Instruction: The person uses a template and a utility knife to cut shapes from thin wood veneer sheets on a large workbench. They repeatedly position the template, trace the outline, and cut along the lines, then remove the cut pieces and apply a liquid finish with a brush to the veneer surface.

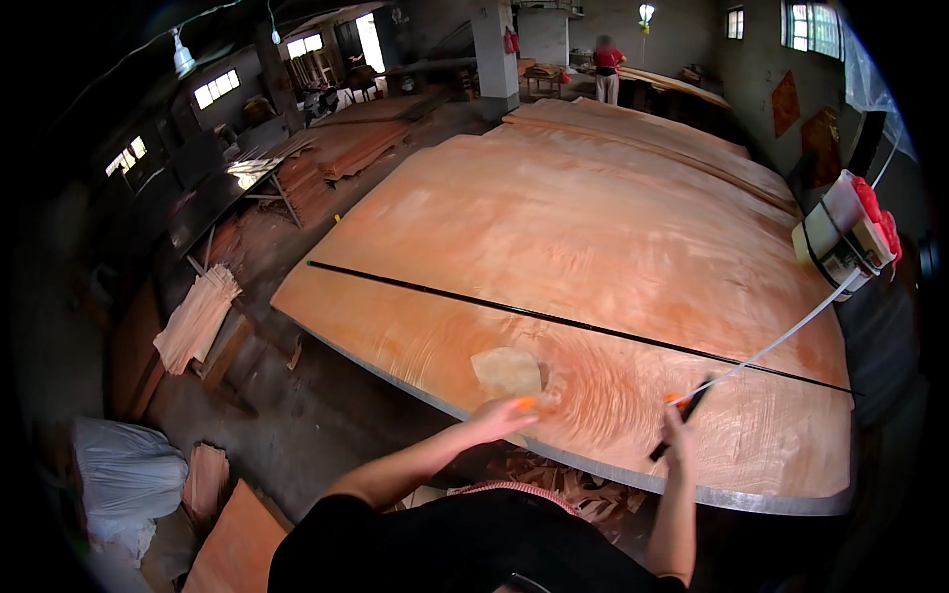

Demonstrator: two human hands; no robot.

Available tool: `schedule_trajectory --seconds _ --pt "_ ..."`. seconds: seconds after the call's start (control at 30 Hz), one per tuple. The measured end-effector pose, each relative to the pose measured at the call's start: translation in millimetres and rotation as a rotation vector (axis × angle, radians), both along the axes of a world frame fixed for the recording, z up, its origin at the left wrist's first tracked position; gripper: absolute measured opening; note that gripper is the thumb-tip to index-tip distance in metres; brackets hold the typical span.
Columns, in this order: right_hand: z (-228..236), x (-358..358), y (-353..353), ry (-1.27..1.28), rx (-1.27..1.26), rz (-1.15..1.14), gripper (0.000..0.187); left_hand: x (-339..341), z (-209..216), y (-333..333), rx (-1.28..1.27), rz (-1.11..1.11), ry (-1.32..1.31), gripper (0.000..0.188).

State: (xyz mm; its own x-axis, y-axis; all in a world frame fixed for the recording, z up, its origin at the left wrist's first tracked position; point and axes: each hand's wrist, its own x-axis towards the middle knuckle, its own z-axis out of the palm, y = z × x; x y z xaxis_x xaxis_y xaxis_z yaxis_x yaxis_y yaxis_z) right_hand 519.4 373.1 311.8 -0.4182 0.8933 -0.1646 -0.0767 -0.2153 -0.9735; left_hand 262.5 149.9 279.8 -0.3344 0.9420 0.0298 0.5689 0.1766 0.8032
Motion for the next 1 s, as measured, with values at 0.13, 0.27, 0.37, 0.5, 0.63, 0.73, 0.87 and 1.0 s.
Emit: schedule_trajectory --seconds 0.13,0.27,0.37,0.5,0.63,0.73,0.87,1.0 --pt "-79.8 -32.7 -61.7 -0.043 -0.208 0.241 0.016 71.6 88.5 91.5 0.282 -0.244 0.374 0.061" --pt "-130.1 -40.2 -100.8 -0.124 -0.226 0.526 0.014 118.5 91.0 121.4 0.438 -0.481 0.019 0.044" --pt "-140.4 -22.9 -108.2 -0.108 -0.295 0.556 0.01 126.5 94.6 113.4 0.154 -0.623 -0.249 0.03" --pt "-187.4 11.2 -85.6 0.139 -0.582 0.445 0.009 138.5 76.8 99.5 0.372 -0.695 -0.228 0.019" --pt "-192.5 27.3 -59.4 0.14 -0.592 0.048 0.013 141.1 80.9 94.0 0.521 -0.664 -0.248 0.014" --pt "-183.2 52.7 -40.2 0.138 -0.635 -0.186 0.022 139.8 91.3 89.2 0.529 -0.578 -0.352 0.01" --pt "-157.7 60.5 -23.3 0.203 -0.432 -0.356 0.019 135.4 111.0 83.3 0.565 -0.505 -0.26 0.007" --pt "-37.5 24.8 -70.2 0.31 -0.149 -0.301 0.026 124.1 105.7 87.2 0.576 -0.381 -0.101 0.006"
